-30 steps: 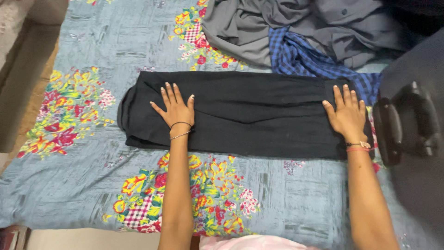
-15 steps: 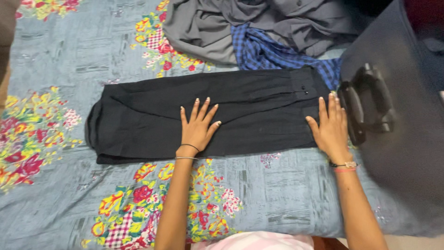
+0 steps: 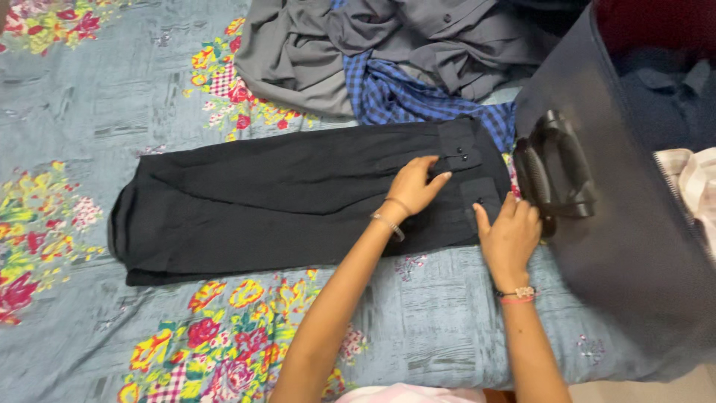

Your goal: The person folds a black shirt and a blue checkered shirt on a bed and places them into a suitcase.

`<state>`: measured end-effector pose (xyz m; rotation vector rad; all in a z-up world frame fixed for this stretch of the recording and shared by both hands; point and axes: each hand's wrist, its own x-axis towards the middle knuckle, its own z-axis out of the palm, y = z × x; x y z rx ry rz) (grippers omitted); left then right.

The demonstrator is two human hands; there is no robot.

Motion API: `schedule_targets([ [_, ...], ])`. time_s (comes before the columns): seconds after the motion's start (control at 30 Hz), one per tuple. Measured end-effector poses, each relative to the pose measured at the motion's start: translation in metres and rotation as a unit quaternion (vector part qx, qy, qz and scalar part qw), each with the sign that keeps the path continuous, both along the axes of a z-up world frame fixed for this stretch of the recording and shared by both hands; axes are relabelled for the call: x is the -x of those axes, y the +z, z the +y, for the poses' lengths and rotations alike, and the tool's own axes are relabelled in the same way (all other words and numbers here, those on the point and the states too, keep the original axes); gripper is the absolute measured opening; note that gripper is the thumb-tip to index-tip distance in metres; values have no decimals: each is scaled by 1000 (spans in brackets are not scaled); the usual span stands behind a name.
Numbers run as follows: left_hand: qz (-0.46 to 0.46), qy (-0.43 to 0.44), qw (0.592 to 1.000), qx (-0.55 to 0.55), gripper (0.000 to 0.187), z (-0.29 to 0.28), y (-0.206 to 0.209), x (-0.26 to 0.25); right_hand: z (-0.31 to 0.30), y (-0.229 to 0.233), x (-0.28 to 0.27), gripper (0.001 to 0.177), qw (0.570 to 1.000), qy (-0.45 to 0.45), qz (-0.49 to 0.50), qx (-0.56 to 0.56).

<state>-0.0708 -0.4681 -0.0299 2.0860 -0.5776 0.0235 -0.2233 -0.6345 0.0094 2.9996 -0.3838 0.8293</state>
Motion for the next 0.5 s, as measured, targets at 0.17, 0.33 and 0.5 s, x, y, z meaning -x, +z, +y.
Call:
schedule_targets([
  [0.17,110,54,989,-88,92,-70,-11,-38,1,3,-3,70,988,-59,41,-135],
  [0.33,184,37,969,-160,113,-82,8,-55,5,-3,-10,47,974,32,-28,-221],
  [0.5,300,4,952,-63,118,-57,31,-60,30,-1,-8,33,966,202,-58,-153],
])
